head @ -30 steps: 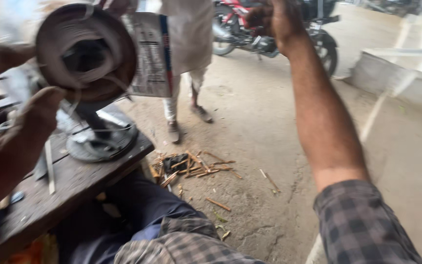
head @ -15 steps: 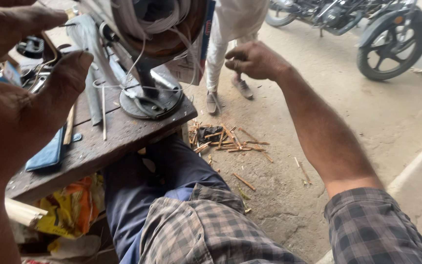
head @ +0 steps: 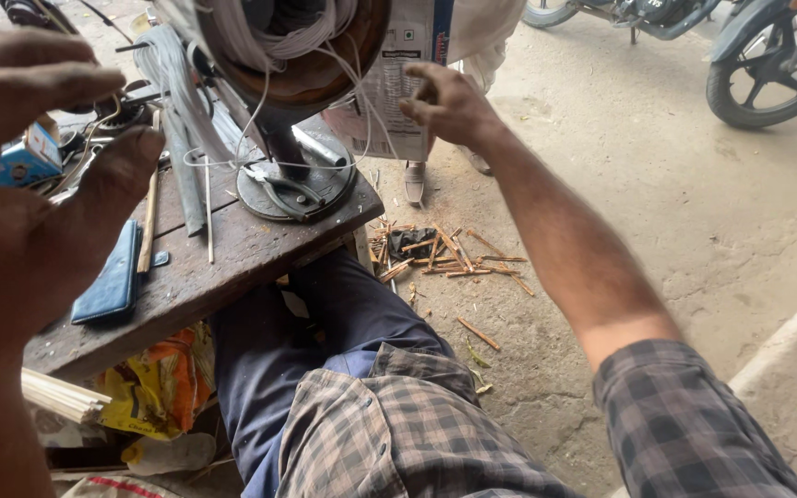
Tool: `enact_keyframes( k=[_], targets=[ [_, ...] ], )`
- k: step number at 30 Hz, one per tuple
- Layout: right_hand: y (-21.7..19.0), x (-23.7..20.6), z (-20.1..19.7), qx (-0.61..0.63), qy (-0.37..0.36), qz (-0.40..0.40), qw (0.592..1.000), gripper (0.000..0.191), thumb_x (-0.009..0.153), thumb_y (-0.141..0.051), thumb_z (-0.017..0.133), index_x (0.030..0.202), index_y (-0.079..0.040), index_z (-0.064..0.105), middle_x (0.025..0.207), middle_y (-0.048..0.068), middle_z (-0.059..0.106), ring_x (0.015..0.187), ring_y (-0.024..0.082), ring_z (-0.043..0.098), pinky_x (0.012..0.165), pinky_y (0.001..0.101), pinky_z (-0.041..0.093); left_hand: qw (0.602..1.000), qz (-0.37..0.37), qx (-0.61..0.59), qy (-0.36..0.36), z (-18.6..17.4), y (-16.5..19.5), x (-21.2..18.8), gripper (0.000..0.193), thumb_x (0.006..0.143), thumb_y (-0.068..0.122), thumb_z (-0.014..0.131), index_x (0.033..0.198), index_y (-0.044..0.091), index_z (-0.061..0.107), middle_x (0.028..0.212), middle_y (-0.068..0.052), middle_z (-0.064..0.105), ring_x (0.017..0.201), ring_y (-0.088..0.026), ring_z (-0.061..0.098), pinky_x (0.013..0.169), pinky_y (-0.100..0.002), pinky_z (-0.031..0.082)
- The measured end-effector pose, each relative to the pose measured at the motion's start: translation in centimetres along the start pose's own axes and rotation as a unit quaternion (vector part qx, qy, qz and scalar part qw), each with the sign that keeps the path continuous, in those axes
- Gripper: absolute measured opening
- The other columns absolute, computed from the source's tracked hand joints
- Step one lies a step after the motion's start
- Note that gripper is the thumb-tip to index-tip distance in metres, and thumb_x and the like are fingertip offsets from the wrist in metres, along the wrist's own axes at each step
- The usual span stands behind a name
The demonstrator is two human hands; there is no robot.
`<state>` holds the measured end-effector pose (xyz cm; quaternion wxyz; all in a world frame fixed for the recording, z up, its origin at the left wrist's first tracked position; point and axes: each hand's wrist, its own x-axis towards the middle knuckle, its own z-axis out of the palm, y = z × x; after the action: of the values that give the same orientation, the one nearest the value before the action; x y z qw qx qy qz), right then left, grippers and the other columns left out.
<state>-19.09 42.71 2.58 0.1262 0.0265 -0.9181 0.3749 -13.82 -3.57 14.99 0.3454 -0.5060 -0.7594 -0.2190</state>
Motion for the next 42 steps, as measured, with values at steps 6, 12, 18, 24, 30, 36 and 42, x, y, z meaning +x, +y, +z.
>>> enact_keyframes(
  k=[6, 12, 18, 24, 30, 36, 42],
  targets=[
    [-3.9, 3.6, 1.3, 0.033, 0.126, -0.013, 0.991, 0.071, 0.094, -0.024, 0.075, 0.154, -0.01, 0.039, 0.091, 0.002, 0.074, 0.082, 0.015, 0.074, 0.077, 0.033, 0.066, 0.998, -0.037, 0.044, -0.005, -0.7, 2.3, -0.5, 0.023, 0.11, 0.019, 0.074, 0.124, 0.001, 0.069, 0.129, -0.016, 0.069, 0.123, -0.024, 0.067, 0.106, -0.034, 0.054],
    [-5.2, 6.3, 2.1, -0.143, 0.281, -0.062, 0.947, 0.053, 0.083, -0.012, 0.081, 0.133, -0.01, 0.063, 0.085, 0.009, 0.075, 0.077, 0.02, 0.074, 0.072, 0.0368, 0.062, 0.984, -0.157, -0.083, 0.019, -0.4, 5.2, -2.3, 0.018, 0.103, 0.016, 0.078, 0.113, 0.001, 0.074, 0.108, -0.014, 0.075, 0.098, -0.019, 0.075, 0.083, -0.029, 0.062],
    [-3.6, 8.1, 2.5, -0.269, 0.351, -0.12, 0.889, 0.019, 0.084, -0.006, 0.073, 0.103, -0.006, 0.071, 0.082, 0.012, 0.073, 0.071, 0.021, 0.072, 0.066, 0.0359, 0.06, 0.955, -0.229, -0.176, -0.073, 1.7, 5.6, -4.4, 0.021, 0.088, 0.014, 0.078, 0.107, 0.006, 0.077, 0.1, -0.009, 0.078, 0.081, -0.019, 0.079, 0.07, -0.031, 0.064],
    [-1.5, 5.1, 3.3, -0.236, 0.353, -0.214, 0.88, 0.005, 0.085, -0.003, 0.065, 0.08, -0.003, 0.068, 0.073, 0.011, 0.069, 0.063, 0.019, 0.068, 0.062, 0.0344, 0.055, 0.935, -0.272, -0.16, -0.162, 3.2, 4.0, -9.7, 0.031, 0.083, 0.02, 0.081, 0.111, 0.008, 0.077, 0.097, -0.01, 0.078, 0.08, -0.021, 0.076, 0.072, -0.035, 0.061],
    [-3.2, -7.5, 11.2, 0.271, 0.086, 0.085, 0.955, 0.012, 0.103, -0.009, 0.063, 0.104, -0.001, 0.071, 0.079, 0.009, 0.07, 0.055, 0.011, 0.06, 0.043, 0.0252, 0.05, 0.852, -0.391, -0.217, -0.271, 3.6, 2.9, -16.0, 0.043, 0.078, 0.026, 0.083, 0.117, 0.009, 0.074, 0.097, -0.011, 0.079, 0.084, -0.023, 0.077, 0.077, -0.036, 0.062],
    [-8.3, -4.9, 22.3, 0.02, 0.018, -0.117, 0.993, 0.015, 0.097, -0.017, 0.069, 0.106, -0.007, 0.077, 0.09, 0.011, 0.078, 0.068, 0.018, 0.073, 0.063, 0.0315, 0.061, 0.829, -0.39, -0.248, -0.315, 6.4, 4.4, -16.8, 0.05, 0.08, 0.029, 0.082, 0.124, 0.01, 0.071, 0.11, -0.011, 0.078, 0.094, -0.024, 0.077, 0.087, -0.035, 0.062],
    [-12.6, -0.8, 29.5, -0.227, 0.127, -0.285, 0.922, 0.014, 0.096, -0.021, 0.072, 0.102, -0.01, 0.078, 0.086, 0.01, 0.074, 0.078, 0.028, 0.074, 0.067, 0.0412, 0.061, 0.812, -0.384, -0.282, -0.337, 7.5, 6.9, -17.1, 0.05, 0.082, 0.032, 0.08, 0.126, 0.01, 0.071, 0.116, -0.011, 0.077, 0.099, -0.023, 0.076, 0.089, -0.036, 0.061]
  ],
)
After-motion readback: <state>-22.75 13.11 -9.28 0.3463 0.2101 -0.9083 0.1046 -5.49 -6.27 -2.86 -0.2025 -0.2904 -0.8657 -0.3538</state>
